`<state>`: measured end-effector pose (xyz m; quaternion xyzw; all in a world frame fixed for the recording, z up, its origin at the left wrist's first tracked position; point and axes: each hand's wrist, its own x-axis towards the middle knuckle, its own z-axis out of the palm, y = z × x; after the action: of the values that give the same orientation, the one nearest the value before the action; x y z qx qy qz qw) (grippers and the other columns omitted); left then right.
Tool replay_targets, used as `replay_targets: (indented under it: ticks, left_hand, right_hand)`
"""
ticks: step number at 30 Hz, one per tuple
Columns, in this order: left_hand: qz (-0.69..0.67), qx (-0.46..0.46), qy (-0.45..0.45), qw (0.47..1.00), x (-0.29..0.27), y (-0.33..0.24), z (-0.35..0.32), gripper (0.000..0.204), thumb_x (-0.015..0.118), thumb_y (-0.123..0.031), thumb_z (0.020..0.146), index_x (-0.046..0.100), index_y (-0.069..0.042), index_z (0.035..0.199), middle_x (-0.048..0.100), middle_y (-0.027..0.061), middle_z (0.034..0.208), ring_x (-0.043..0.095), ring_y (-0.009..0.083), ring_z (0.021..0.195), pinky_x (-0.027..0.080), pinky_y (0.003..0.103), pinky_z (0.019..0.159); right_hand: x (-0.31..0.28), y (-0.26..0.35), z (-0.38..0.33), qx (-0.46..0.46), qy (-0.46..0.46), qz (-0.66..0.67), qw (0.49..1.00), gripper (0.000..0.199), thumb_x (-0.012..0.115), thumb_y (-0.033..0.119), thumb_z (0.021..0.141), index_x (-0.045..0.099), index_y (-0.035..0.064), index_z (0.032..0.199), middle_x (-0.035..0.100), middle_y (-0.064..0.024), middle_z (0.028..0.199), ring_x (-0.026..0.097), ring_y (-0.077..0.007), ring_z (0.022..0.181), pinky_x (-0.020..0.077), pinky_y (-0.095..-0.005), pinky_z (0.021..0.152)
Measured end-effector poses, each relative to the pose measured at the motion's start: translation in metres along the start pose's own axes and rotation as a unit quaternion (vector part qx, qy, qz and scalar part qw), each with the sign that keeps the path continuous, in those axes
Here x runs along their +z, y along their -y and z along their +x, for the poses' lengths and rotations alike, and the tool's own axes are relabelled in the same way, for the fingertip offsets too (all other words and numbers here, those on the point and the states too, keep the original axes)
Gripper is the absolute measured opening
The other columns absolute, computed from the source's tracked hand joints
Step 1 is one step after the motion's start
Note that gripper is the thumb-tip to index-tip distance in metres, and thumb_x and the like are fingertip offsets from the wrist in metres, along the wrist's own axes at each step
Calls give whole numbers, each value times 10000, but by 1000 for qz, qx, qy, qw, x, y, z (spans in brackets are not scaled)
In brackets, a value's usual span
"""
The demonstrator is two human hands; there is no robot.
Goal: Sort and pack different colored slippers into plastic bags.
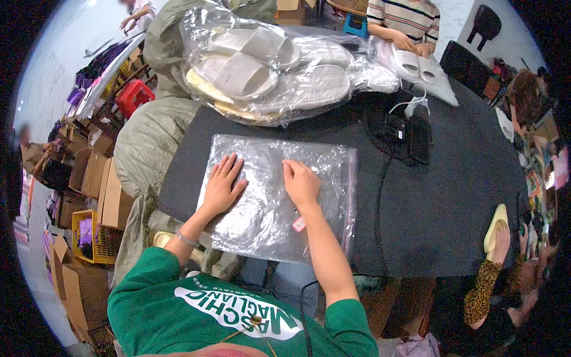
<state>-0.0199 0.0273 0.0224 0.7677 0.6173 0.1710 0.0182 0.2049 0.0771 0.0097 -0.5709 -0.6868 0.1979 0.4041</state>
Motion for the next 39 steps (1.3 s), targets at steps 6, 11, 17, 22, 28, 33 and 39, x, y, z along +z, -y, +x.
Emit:
replay_targets:
  ticks: [6,11,17,22,28,33,39]
  left_hand:
    - [-8,-8,11,1000,-6,-3,1,578,518,-404,882,401,-109,1365,326,139,1446,278,310,1346,199,440,1094]
    - [-10,-16,15,1000,-8,-2,1,592,558,-392,853,422,-103,1352,337,142,1438,294,314,1339,217,450,1082]
    - [-19,-9,14,1000,-14,-2,4,584,570,-383,847,439,-96,1338,344,145,1432,291,312,1340,219,454,1079]
    - [-28,-4,3,1000,-11,1,2,569,567,-379,847,450,-94,1326,352,146,1427,296,313,1337,222,454,1079]
    - [-48,-2,-11,999,-7,5,0,559,560,-389,853,461,-88,1314,366,149,1417,308,317,1329,230,447,1079]
    - [-58,6,-50,997,-2,12,0,542,545,-403,864,481,-82,1296,381,145,1409,320,309,1322,230,437,1082]
    - [-75,-5,-61,995,0,13,-7,517,556,-393,860,509,-83,1271,404,137,1393,323,303,1321,241,430,1081]
  right_hand:
    - [-4,8,-5,0,-3,4,1000,161,558,230,866,682,156,937,650,-79,830,628,-300,749,495,-389,645]
    - [-4,11,-7,-28,-7,27,999,133,587,181,842,685,143,922,647,-64,803,622,-280,715,489,-366,631]
    - [-8,17,-2,8,12,41,999,142,581,181,847,681,135,937,660,-63,862,630,-277,748,496,-358,653]
    - [-5,15,-1,36,17,35,999,180,553,235,869,684,152,962,665,-69,919,638,-289,798,506,-368,687]
    - [-4,11,3,48,37,-7,998,199,539,265,875,690,168,960,669,-63,932,640,-290,816,505,-377,698]
    - [-3,7,8,59,51,-4,997,208,546,284,873,691,172,972,675,-60,899,646,-275,806,504,-368,691]
    - [-1,6,1,64,62,-2,996,212,555,298,874,690,176,982,680,-42,816,650,-238,747,493,-341,659]
